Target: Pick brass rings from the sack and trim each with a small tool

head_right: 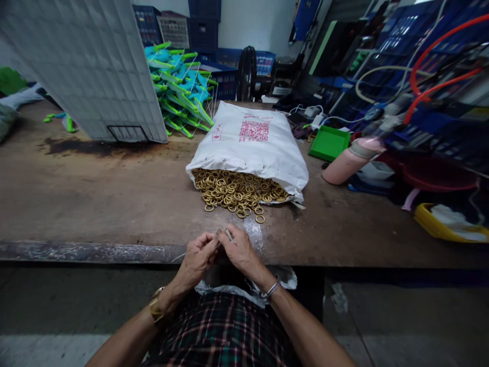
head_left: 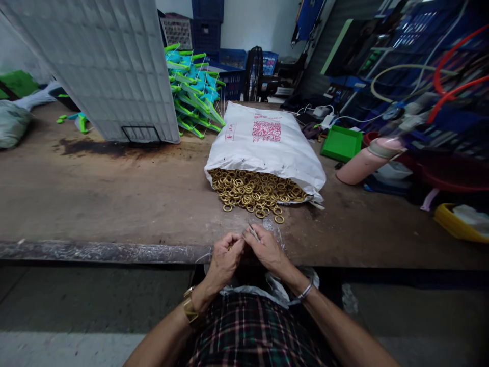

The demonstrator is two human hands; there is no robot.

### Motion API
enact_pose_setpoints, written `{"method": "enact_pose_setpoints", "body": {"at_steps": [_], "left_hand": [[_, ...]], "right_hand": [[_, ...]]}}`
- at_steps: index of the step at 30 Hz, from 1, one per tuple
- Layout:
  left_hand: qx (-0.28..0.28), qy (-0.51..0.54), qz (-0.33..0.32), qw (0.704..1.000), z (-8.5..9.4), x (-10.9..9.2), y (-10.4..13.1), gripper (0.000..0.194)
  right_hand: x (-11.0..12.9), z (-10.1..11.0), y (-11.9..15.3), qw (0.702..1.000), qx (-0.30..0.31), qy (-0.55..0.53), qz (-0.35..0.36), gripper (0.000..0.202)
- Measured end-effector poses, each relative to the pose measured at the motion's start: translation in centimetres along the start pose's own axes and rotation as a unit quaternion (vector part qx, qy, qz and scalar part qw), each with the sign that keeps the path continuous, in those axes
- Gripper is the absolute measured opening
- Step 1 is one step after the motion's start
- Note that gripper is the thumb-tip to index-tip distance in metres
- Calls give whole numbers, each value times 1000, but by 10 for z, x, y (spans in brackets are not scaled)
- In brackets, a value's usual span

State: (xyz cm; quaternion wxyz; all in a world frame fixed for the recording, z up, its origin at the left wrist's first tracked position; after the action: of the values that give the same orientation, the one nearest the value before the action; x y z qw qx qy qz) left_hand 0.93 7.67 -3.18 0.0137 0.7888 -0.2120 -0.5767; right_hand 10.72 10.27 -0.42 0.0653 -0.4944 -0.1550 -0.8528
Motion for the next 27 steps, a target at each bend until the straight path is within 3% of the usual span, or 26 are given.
{"method": "enact_pose_setpoints", "body": {"at_steps": [8, 17, 19, 22, 27], "left_hand": [[102, 96, 79, 987, -15, 11, 4, 29], [110, 100, 46, 988, -18, 8, 4, 27], [109, 98, 39, 988, -17, 7, 4, 28], [93, 99, 35, 990, -15, 6, 3, 30], [64, 66, 28, 995, -11, 4, 2, 34]], "right_hand": [[-3, 2, 2, 1000, -2, -30, 6, 21], [-21, -4, 1, 992, 42, -114, -15, 25], [-25, -1, 3, 996, 26, -86, -19, 28], [-18, 5, 9, 999, 1, 27, 31, 23], [-5, -8, 19, 977, 45, 178, 109, 12]]}}
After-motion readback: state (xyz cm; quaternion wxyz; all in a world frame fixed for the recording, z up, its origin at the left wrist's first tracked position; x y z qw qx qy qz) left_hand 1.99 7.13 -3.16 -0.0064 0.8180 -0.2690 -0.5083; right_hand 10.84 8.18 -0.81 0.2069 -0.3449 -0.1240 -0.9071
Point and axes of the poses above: each hand's wrist, its own y-axis away from the middle knuckle, its own z-axis out of the back of the hand, x = y × z, the point moved 8 cm from there along -y, towards the middle knuckle, and after that the axes turned 9 degrees about x, right-handed, at the moved point
